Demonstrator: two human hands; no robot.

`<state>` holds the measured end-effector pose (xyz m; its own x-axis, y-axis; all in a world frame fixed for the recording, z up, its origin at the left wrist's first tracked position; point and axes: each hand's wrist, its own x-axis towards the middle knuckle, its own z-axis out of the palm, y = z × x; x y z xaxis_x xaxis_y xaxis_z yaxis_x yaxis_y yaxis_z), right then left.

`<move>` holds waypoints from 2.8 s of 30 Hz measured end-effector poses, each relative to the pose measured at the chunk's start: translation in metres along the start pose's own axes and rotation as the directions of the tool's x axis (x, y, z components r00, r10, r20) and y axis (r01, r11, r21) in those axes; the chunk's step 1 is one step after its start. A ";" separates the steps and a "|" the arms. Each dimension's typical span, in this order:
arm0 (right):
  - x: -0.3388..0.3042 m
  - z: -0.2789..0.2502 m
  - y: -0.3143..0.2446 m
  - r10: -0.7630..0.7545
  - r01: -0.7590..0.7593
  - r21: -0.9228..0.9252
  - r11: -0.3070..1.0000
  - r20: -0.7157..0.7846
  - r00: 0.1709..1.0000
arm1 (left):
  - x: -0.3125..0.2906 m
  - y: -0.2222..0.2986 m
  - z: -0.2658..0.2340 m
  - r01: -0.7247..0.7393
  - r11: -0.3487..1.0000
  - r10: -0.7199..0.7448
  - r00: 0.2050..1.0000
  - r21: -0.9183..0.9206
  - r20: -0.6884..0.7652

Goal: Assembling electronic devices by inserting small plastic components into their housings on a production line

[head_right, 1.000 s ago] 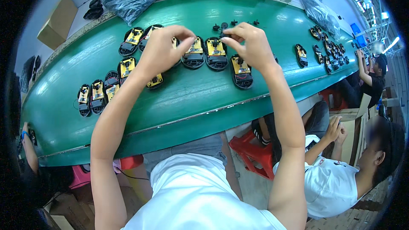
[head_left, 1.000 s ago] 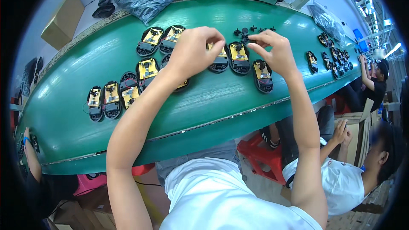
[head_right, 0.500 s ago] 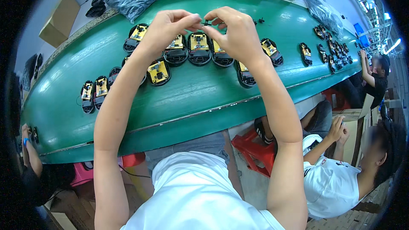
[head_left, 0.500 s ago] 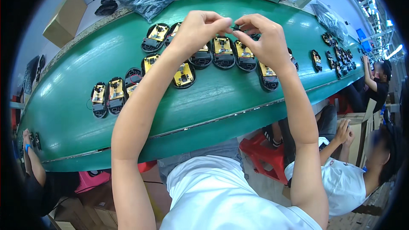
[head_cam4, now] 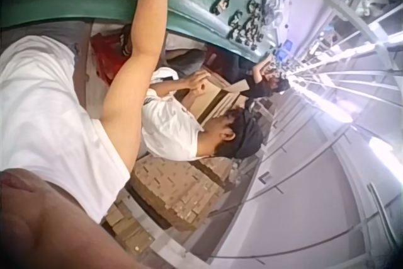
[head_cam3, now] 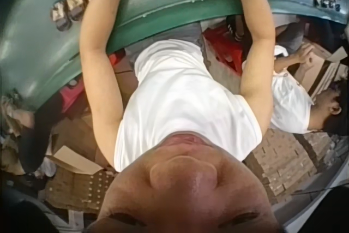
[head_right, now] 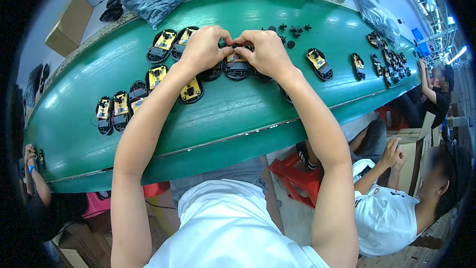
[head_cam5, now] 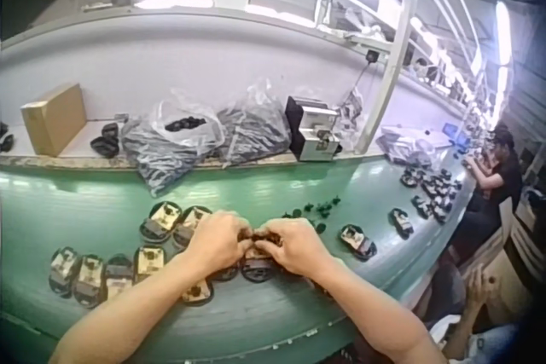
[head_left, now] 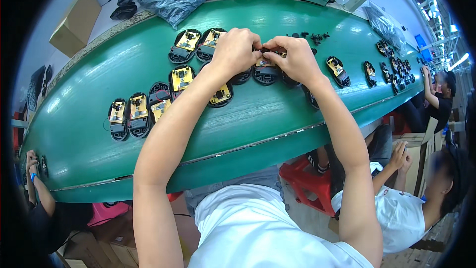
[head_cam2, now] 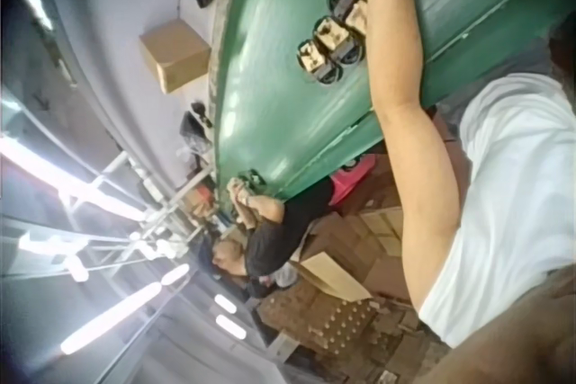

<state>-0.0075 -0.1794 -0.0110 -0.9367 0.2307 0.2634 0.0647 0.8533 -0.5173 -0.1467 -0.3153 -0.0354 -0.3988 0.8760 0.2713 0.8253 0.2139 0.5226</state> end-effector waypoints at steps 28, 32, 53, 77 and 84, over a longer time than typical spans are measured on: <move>-0.005 -0.032 0.045 0.029 -0.056 -0.163 0.985 -0.169 0.985 | -0.010 0.010 0.011 -0.118 0.992 0.108 0.981 -0.053 -0.160; -0.006 -0.050 0.080 0.276 -0.377 -0.423 0.824 -0.283 0.919 | -0.018 0.006 -0.017 -0.183 0.983 0.181 0.976 -0.004 -0.123; -0.005 -0.063 0.084 0.244 -0.215 0.122 0.969 -0.327 0.913 | -0.009 0.035 -0.018 -0.229 0.969 0.222 0.972 -0.093 -0.072; -0.116 -0.231 0.315 0.620 -0.915 -0.181 0.360 -0.687 0.380 | -0.020 0.024 -0.021 -0.083 0.976 0.068 0.994 -0.200 -0.081; -0.133 -0.239 0.341 0.753 -0.885 -0.375 0.277 -0.488 0.442 | -0.024 0.096 0.018 -0.502 0.863 0.492 0.862 0.063 0.124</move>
<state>0.2217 0.1925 -0.0281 -0.1976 0.9724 0.1244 0.9756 0.2074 -0.0713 -0.0505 -0.3076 -0.0060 0.1119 0.9137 0.3906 0.9375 -0.2274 0.2635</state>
